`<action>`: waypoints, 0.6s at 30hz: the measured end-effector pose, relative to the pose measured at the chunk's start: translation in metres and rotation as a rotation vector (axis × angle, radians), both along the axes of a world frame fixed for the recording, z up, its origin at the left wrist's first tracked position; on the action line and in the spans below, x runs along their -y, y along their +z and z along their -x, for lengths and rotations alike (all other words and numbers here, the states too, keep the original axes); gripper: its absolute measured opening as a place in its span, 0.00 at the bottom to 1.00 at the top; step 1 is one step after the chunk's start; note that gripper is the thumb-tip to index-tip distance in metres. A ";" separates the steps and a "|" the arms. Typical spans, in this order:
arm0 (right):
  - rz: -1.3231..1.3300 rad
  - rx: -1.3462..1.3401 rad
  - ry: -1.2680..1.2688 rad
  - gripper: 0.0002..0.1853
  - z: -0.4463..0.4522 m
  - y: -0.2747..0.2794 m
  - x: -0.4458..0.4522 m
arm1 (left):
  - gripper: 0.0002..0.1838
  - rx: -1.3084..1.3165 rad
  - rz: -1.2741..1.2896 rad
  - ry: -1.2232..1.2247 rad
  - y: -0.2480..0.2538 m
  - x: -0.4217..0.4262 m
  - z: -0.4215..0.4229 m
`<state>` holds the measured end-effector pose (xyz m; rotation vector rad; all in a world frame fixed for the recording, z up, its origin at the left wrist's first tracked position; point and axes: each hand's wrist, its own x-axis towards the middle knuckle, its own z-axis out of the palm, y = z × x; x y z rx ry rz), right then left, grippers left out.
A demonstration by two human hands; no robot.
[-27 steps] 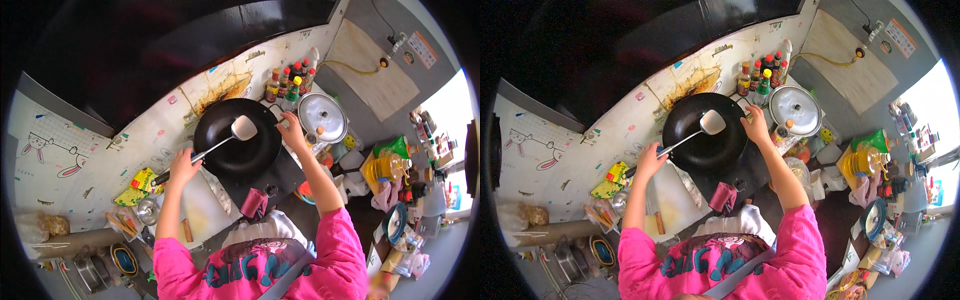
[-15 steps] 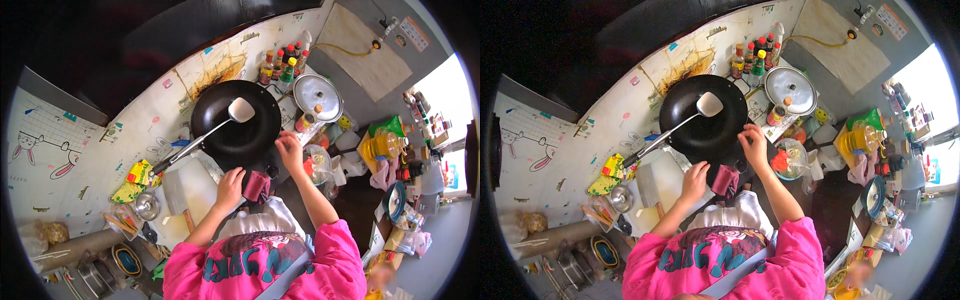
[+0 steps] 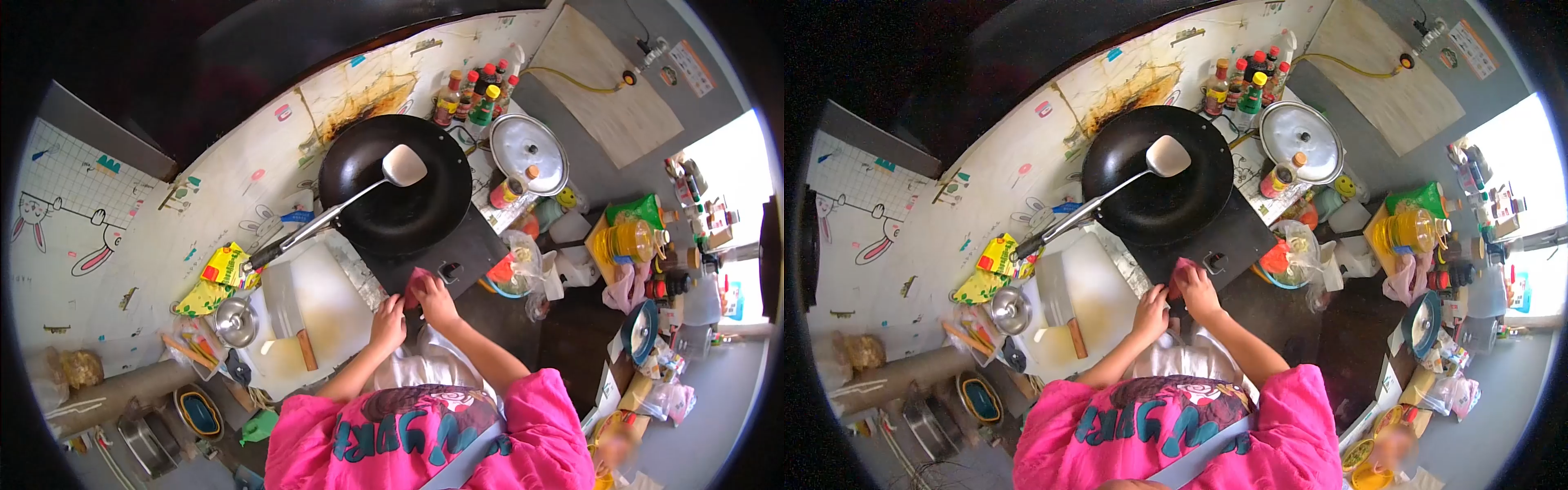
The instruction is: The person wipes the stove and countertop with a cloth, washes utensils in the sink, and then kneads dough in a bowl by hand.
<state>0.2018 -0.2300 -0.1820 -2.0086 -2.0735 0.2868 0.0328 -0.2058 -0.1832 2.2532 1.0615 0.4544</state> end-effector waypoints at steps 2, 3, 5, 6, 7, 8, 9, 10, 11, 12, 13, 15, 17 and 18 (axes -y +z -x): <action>0.106 -0.095 -0.034 0.26 0.003 0.024 -0.034 | 0.29 0.012 -0.002 0.066 0.003 -0.001 0.001; 0.102 -0.103 -0.046 0.27 0.004 0.024 -0.049 | 0.30 0.022 -0.004 0.107 0.006 -0.004 -0.001; -0.004 0.031 0.017 0.28 0.011 0.014 -0.063 | 0.33 0.061 0.010 0.202 0.013 -0.007 -0.005; -0.057 0.098 0.051 0.29 0.012 0.010 -0.065 | 0.34 0.082 0.019 0.251 0.014 -0.008 -0.008; -0.004 0.072 0.042 0.30 0.014 0.010 -0.061 | 0.34 0.064 -0.053 0.215 0.005 -0.008 -0.006; -0.034 0.080 0.077 0.30 0.012 0.005 -0.056 | 0.33 0.022 -0.044 0.187 0.001 -0.006 -0.008; -0.063 0.087 0.114 0.29 0.007 -0.003 -0.049 | 0.32 -0.020 -0.032 0.159 -0.003 -0.002 -0.011; -0.084 0.091 0.146 0.29 0.003 -0.008 -0.035 | 0.31 -0.064 -0.012 0.126 -0.003 0.007 -0.011; -0.087 0.073 0.165 0.29 0.000 -0.012 -0.020 | 0.28 -0.079 -0.037 0.101 -0.002 0.017 -0.012; -0.091 0.034 0.196 0.28 -0.005 -0.006 -0.003 | 0.24 -0.082 -0.064 0.072 -0.004 0.029 -0.014; -0.031 0.002 0.222 0.28 -0.010 0.001 0.012 | 0.21 -0.068 -0.037 0.031 0.001 0.038 -0.014; -0.002 -0.025 0.287 0.27 -0.017 0.007 0.040 | 0.16 -0.042 0.058 -0.067 0.012 0.053 -0.011; -0.030 -0.005 0.365 0.26 -0.019 0.002 0.056 | 0.15 0.000 0.126 -0.078 0.002 0.063 -0.009; -0.005 -0.012 0.385 0.25 -0.018 0.004 0.045 | 0.15 0.035 0.136 -0.045 0.000 0.062 -0.009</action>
